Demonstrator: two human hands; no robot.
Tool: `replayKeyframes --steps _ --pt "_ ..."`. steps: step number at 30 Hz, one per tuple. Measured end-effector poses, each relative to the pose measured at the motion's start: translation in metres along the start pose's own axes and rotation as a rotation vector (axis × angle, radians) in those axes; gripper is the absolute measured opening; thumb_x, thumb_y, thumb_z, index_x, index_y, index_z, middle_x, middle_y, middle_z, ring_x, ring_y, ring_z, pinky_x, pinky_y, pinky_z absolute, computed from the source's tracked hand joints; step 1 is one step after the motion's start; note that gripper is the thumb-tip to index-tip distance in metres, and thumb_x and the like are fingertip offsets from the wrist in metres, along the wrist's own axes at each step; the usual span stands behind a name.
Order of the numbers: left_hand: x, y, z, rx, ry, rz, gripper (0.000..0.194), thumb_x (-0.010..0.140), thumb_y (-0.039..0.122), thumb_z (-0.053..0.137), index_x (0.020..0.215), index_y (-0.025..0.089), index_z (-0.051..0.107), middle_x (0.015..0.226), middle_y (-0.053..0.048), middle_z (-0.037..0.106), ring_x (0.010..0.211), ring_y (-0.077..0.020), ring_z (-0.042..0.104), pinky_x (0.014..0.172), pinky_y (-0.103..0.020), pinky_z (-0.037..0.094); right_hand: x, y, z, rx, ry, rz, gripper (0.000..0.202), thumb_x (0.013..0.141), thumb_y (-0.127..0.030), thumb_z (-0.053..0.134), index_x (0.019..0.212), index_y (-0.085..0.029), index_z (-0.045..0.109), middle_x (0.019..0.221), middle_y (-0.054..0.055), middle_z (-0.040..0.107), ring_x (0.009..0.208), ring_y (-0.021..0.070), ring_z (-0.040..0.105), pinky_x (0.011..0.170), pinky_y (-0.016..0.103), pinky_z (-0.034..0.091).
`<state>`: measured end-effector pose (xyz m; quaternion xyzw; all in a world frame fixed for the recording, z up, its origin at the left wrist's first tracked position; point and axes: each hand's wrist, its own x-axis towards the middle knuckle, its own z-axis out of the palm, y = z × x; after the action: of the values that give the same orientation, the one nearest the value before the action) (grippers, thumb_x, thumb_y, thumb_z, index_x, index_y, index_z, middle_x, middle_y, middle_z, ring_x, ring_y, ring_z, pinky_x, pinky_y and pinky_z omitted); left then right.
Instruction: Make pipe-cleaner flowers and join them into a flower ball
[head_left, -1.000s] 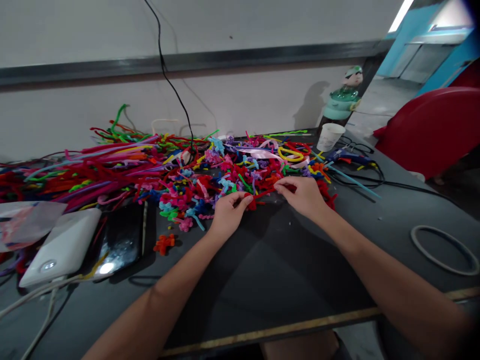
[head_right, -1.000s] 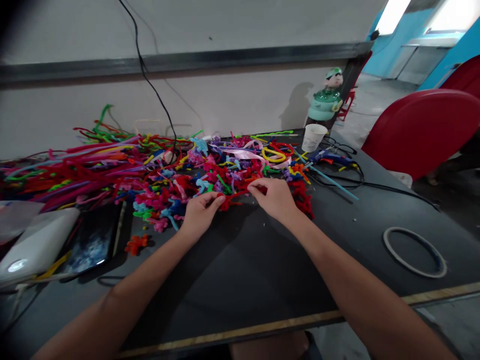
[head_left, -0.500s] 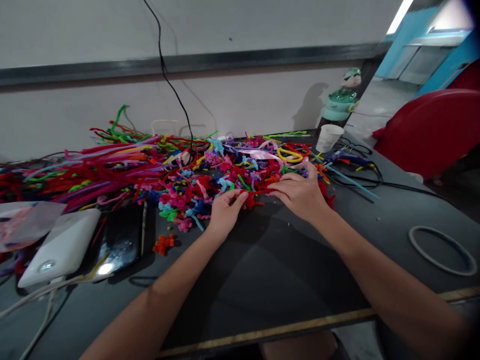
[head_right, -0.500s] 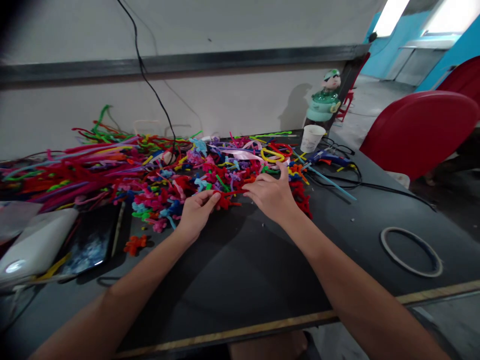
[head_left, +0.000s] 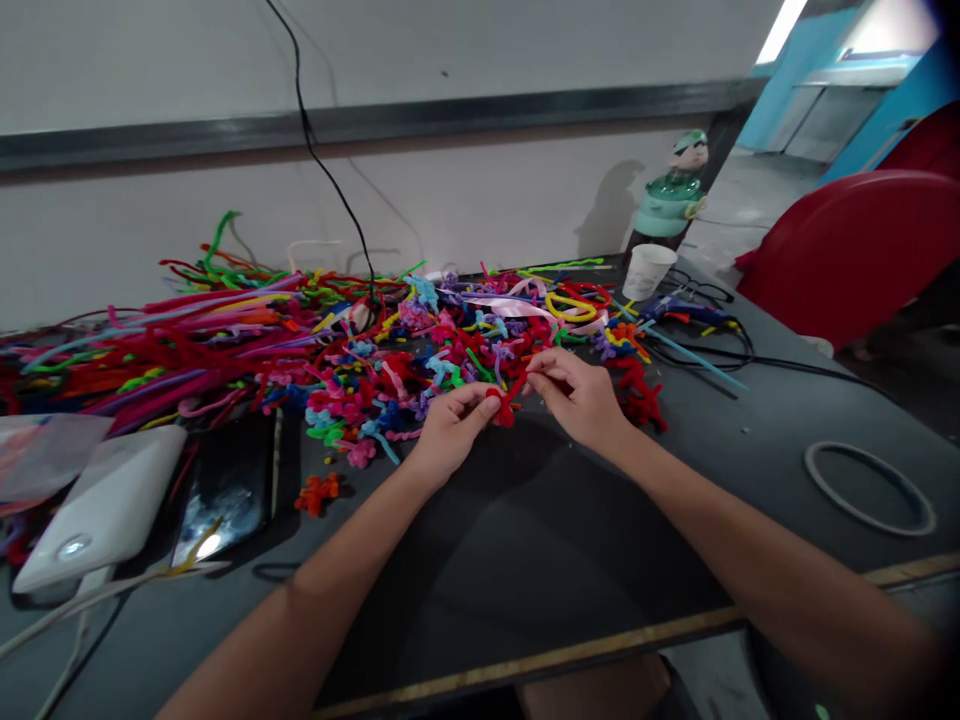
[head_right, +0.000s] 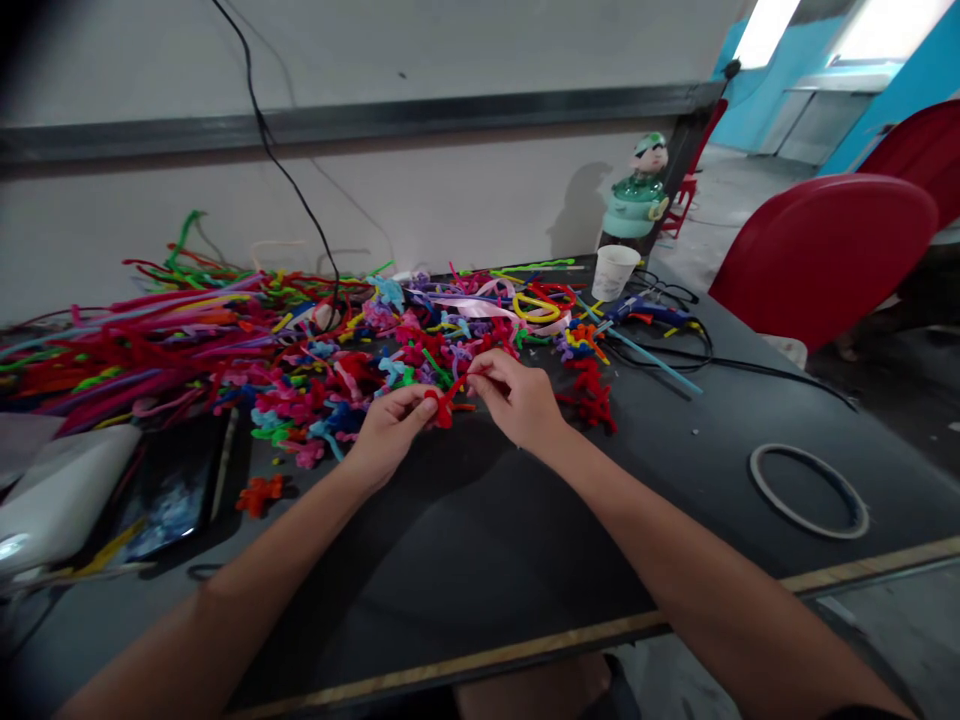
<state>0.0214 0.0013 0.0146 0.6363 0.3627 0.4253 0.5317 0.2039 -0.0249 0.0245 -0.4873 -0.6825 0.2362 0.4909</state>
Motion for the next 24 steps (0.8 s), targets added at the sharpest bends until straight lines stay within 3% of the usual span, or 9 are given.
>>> replayKeyframes --steps 5,9,20,24 --pt "-0.003 0.004 -0.001 0.083 -0.044 0.110 0.016 0.076 0.033 0.063 0.076 0.018 0.068 0.072 -0.002 0.067 0.064 -0.0110 0.058 0.063 -0.023 0.046 -0.003 0.000 0.016 0.290 -0.024 0.167 0.022 0.078 -0.038 0.063 0.084 -0.018 0.066 0.073 0.003 0.067 0.062 0.0140 0.061 0.056 0.025 0.047" --pt "-0.005 0.008 0.000 0.200 0.073 0.114 0.016 0.075 0.032 0.064 0.074 0.016 0.069 0.068 -0.002 0.067 0.061 -0.0112 0.058 0.059 -0.022 0.046 -0.006 0.002 0.023 0.421 -0.018 0.176 0.024 0.072 -0.038 0.069 0.084 -0.017 0.069 0.075 0.004 0.069 0.067 0.0156 0.063 0.063 0.027 0.050" --pt "-0.009 0.013 0.008 0.196 0.248 0.082 0.018 0.072 0.032 0.067 0.078 0.015 0.068 0.067 -0.001 0.067 0.054 -0.0094 0.056 0.052 -0.020 0.045 -0.008 -0.003 0.025 0.329 0.078 0.050 0.017 0.077 -0.032 0.065 0.086 -0.018 0.068 0.083 0.004 0.068 0.073 0.0149 0.063 0.066 0.028 0.051" --pt "-0.008 0.010 0.006 0.145 0.297 0.039 0.019 0.070 0.033 0.069 0.076 0.015 0.068 0.063 0.000 0.064 0.052 -0.0083 0.053 0.050 -0.019 0.044 -0.005 -0.006 0.019 0.281 -0.036 -0.009 0.017 0.078 -0.029 0.064 0.090 -0.020 0.069 0.093 0.005 0.066 0.084 0.0160 0.062 0.073 0.028 0.051"
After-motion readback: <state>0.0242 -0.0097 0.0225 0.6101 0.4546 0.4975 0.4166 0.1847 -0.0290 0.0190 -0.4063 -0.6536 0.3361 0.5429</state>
